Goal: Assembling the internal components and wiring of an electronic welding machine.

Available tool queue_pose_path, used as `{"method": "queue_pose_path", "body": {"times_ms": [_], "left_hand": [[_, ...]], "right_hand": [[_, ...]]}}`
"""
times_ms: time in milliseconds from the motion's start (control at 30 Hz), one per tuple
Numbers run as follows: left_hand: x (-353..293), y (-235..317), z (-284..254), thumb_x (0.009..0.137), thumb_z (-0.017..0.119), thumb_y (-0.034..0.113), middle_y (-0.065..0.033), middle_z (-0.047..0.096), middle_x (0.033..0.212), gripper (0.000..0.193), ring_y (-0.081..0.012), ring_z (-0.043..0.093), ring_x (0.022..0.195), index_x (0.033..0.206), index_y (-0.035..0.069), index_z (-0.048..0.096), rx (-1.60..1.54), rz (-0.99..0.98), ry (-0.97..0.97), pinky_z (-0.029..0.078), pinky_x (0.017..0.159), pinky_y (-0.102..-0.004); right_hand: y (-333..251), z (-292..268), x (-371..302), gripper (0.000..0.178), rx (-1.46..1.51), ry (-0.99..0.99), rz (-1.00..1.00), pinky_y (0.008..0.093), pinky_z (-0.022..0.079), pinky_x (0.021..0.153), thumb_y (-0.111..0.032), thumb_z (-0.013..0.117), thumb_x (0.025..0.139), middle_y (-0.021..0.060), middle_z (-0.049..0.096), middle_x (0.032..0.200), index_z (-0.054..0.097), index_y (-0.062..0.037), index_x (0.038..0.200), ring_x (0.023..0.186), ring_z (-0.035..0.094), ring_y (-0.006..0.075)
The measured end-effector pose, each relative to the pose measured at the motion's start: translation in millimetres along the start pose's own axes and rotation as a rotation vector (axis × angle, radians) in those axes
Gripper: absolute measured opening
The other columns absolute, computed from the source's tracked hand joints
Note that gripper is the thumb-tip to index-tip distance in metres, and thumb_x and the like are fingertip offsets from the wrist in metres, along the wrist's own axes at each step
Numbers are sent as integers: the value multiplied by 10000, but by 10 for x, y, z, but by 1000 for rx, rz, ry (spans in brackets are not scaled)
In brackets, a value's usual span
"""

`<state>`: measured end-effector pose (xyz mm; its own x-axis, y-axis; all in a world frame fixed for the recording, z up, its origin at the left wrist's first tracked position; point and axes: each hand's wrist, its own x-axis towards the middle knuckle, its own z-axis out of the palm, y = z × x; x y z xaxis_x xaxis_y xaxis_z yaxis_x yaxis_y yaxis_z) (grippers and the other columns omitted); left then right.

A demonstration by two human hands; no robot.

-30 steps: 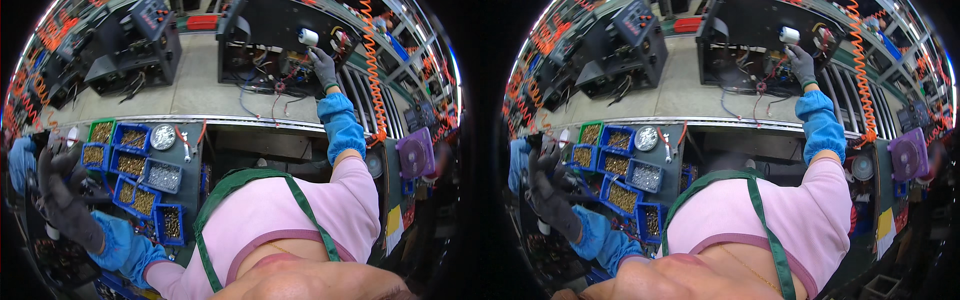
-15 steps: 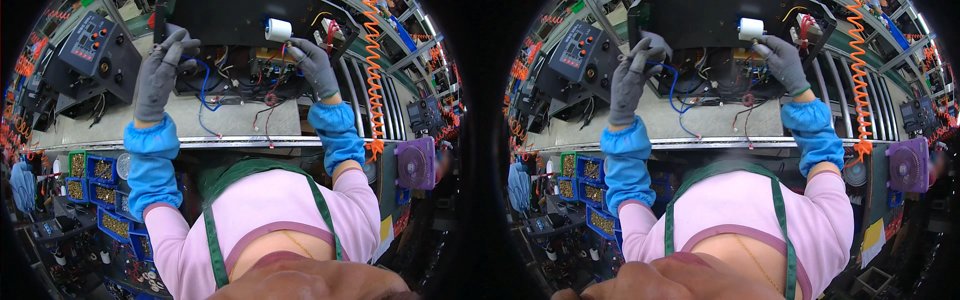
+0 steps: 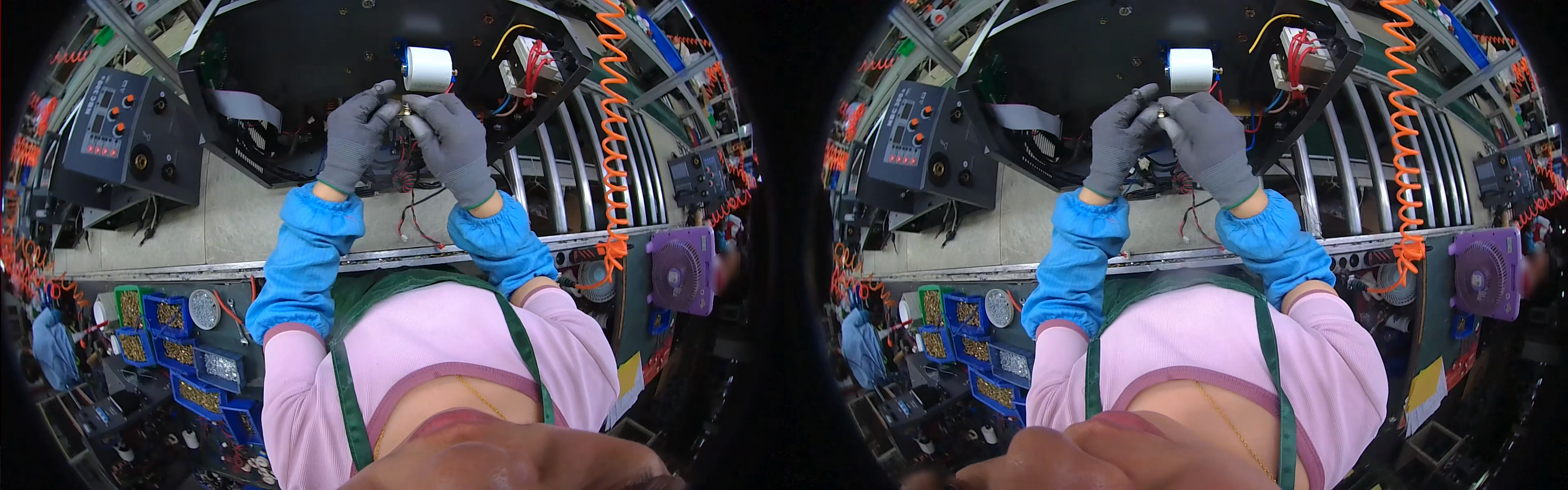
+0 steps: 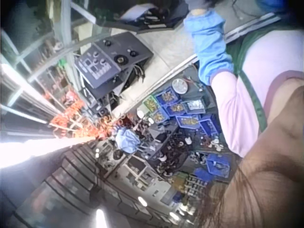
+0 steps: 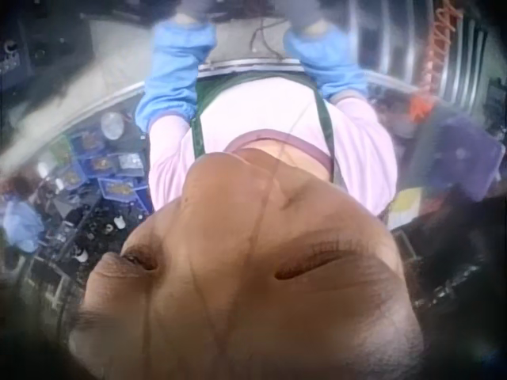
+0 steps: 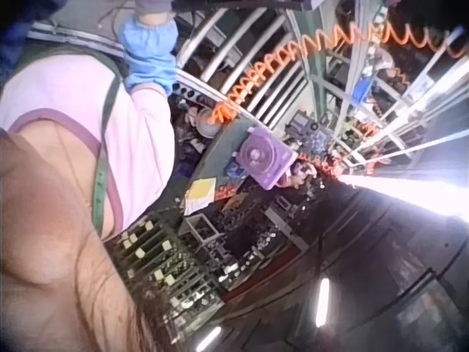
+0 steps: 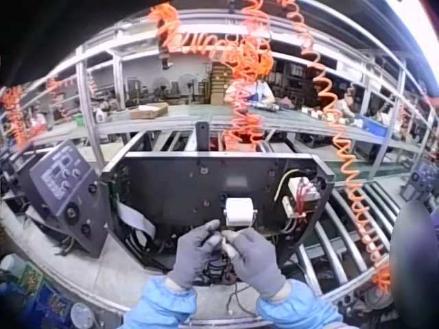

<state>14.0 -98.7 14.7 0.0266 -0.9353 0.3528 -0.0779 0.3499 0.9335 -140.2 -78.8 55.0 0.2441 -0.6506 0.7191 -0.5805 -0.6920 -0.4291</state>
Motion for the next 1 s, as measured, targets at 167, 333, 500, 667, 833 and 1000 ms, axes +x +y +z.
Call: {"method": "queue_pose_path", "body": {"times_ms": [167, 333, 500, 667, 833, 1000], "left_hand": [[-2, -80, 78, 787, 660, 99, -153, 641, 915, 238, -306, 636, 806, 1013, 26, 664, 397, 281, 89, 514, 707, -338], [-36, -122, 35, 815, 641, 120, -144, 635, 894, 218, -289, 630, 794, 1011, 30, 666, 438, 234, 108, 510, 687, -352], [-105, -58, 84, 860, 611, 156, -141, 628, 877, 215, -290, 619, 792, 1030, 36, 666, 530, 166, 152, 507, 676, -361], [-82, -170, 112, 809, 674, 113, -120, 632, 838, 234, -249, 639, 773, 1034, 48, 659, 182, 210, 212, 506, 672, -317], [-99, -84, 121, 760, 711, 87, -107, 632, 826, 211, -229, 639, 755, 960, 48, 656, 315, 237, 238, 504, 666, -303], [-144, 3, 168, 756, 715, 113, -99, 618, 842, 203, -243, 626, 744, 947, 75, 659, 493, 207, 278, 500, 658, -312]], "right_hand": [[81, 176, 15, 277, -97, 38, 23, 351, 498, 646, -137, 644, 806, 97, 592, 826, 649, -92, 1079, 754, 610, 267], [75, 222, 25, 265, -108, 55, 28, 316, 502, 619, -121, 663, 796, 100, 607, 833, 666, -84, 1058, 720, 620, 246], [104, 153, -24, 251, -114, 46, 28, 288, 503, 603, -105, 673, 795, 97, 619, 839, 677, -84, 1045, 695, 627, 219], [85, 75, -51, 251, -88, 21, 13, 285, 495, 592, -92, 669, 794, 90, 617, 830, 677, -85, 1046, 686, 620, 214], [120, 31, -48, 245, -46, 44, 1, 290, 490, 594, -95, 670, 792, 94, 613, 824, 680, -84, 1036, 688, 617, 219], [150, 73, -95, 240, -58, 57, -2, 297, 490, 601, -108, 669, 794, 99, 613, 826, 681, -78, 1031, 694, 620, 230]]}}
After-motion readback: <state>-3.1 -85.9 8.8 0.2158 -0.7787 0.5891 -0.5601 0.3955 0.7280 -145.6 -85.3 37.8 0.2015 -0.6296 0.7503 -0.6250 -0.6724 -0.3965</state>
